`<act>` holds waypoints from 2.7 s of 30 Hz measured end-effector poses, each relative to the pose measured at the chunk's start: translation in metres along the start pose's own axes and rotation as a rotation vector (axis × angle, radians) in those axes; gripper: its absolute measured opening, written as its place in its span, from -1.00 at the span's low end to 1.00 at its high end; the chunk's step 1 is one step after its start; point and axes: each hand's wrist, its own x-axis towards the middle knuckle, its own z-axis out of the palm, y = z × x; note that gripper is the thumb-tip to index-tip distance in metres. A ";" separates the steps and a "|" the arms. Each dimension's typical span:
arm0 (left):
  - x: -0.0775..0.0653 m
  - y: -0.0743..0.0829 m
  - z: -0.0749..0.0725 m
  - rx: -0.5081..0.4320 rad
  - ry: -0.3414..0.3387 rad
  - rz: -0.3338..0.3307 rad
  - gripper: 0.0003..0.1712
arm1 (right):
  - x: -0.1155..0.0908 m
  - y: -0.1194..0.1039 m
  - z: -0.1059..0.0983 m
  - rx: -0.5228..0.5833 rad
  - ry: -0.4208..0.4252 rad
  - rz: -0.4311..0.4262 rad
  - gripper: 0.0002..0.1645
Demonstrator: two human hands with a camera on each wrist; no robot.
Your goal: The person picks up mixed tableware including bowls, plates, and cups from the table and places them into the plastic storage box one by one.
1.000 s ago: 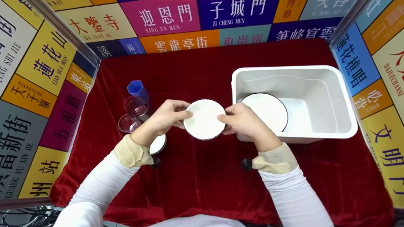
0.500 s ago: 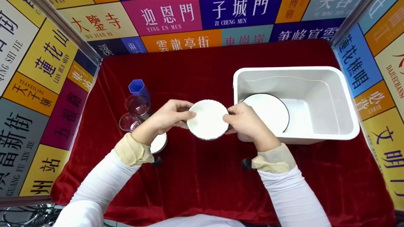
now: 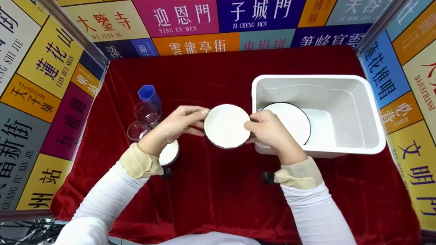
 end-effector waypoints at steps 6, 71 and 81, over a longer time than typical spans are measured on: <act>-0.004 -0.002 -0.012 -0.024 0.040 -0.007 -0.57 | -0.003 0.000 -0.012 0.029 0.043 -0.018 -0.78; -0.028 -0.036 -0.050 -0.085 0.157 0.024 -0.56 | -0.009 0.035 -0.134 0.280 0.072 0.132 -0.63; -0.030 -0.043 -0.052 -0.083 0.163 0.028 -0.60 | 0.004 0.045 -0.150 0.230 0.041 0.231 -0.67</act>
